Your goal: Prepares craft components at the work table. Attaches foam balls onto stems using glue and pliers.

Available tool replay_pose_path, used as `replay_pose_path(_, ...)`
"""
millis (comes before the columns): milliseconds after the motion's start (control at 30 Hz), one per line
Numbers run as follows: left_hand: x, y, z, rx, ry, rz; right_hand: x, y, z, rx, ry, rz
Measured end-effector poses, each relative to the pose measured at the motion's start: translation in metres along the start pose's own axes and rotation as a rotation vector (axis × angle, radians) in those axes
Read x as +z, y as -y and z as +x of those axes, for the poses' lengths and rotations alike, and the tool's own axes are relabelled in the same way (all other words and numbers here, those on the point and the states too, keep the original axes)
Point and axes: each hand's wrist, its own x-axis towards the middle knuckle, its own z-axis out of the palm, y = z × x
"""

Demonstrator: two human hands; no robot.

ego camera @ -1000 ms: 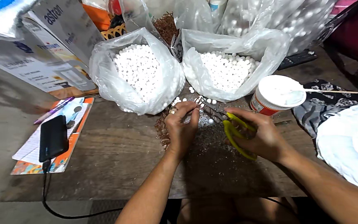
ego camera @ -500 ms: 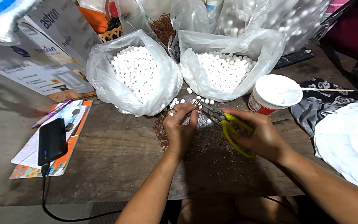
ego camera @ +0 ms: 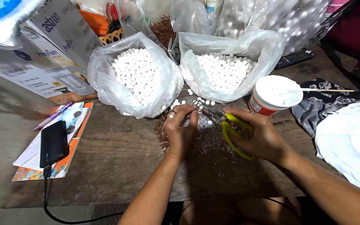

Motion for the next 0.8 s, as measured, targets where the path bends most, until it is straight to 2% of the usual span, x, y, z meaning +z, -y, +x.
replay_pose_path(800,0.0005,-0.0018,-0.0018,-0.014,0.032,-0.034,0.0019,0.0009,-0.0003,0.027,0.020,0.072)
